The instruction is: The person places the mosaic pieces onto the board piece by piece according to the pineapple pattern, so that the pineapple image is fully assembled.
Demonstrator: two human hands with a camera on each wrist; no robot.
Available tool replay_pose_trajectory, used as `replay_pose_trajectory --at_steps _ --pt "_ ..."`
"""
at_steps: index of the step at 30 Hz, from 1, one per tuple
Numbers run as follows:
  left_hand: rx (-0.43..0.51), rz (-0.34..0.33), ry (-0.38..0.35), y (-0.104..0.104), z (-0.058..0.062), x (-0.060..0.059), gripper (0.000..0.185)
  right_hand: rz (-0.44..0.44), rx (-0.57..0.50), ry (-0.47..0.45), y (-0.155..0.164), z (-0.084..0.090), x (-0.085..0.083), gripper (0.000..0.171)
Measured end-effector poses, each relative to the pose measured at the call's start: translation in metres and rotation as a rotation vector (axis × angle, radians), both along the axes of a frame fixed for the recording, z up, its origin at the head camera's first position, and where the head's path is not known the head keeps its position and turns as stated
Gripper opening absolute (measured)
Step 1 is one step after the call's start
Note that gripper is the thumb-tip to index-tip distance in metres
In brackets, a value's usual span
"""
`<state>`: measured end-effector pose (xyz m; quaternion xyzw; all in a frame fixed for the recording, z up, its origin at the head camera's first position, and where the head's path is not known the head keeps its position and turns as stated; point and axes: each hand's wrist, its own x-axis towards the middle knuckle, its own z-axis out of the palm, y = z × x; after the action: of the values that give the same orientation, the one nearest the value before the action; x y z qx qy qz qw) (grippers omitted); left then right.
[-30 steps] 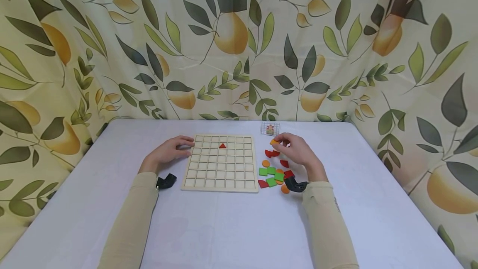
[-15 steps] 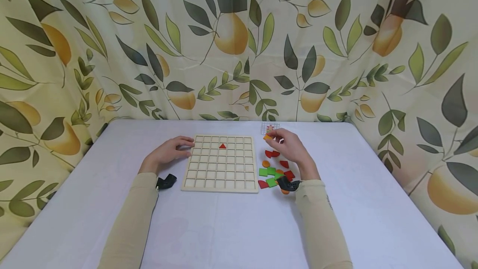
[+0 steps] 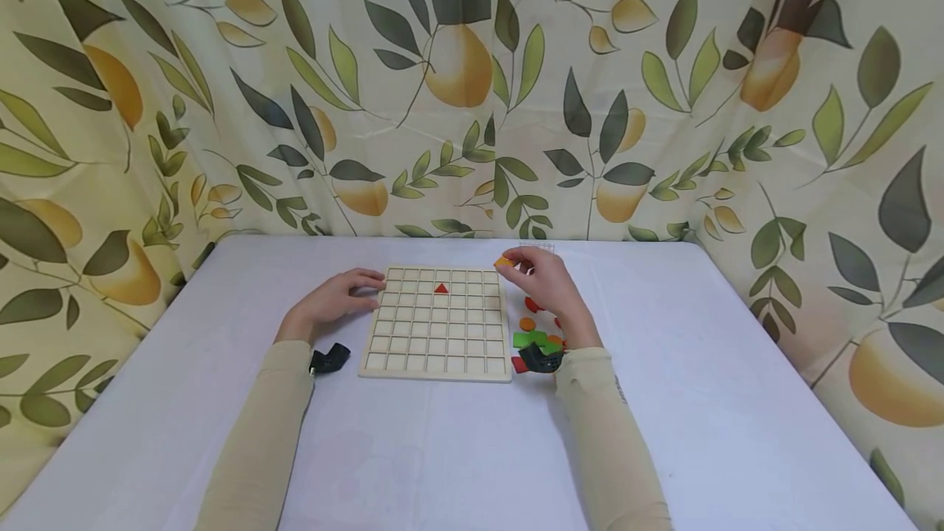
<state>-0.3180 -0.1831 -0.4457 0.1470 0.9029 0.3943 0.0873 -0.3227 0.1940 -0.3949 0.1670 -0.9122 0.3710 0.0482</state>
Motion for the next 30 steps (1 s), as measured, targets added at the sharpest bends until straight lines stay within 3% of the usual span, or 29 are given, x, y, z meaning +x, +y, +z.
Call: replay_pose_trajectory --at_steps 5,13,21,30 --pt "-0.005 -0.004 0.011 0.0 0.0 -0.001 0.039 0.037 -0.001 0.018 -0.015 -0.004 -0.002 0.038" --pt "0.012 0.0 -0.001 0.0 -0.001 -0.002 0.038 0.16 0.035 0.123 -0.037 -0.017 -0.011 0.031" --pt "-0.015 0.0 0.008 0.001 -0.001 -0.001 0.038 0.153 -0.013 0.008 -0.056 -0.025 -0.011 0.033" --pt "-0.033 -0.016 0.031 0.0 -0.001 -0.001 0.038 0.132 0.043 0.004 -0.076 -0.029 -0.015 0.026"
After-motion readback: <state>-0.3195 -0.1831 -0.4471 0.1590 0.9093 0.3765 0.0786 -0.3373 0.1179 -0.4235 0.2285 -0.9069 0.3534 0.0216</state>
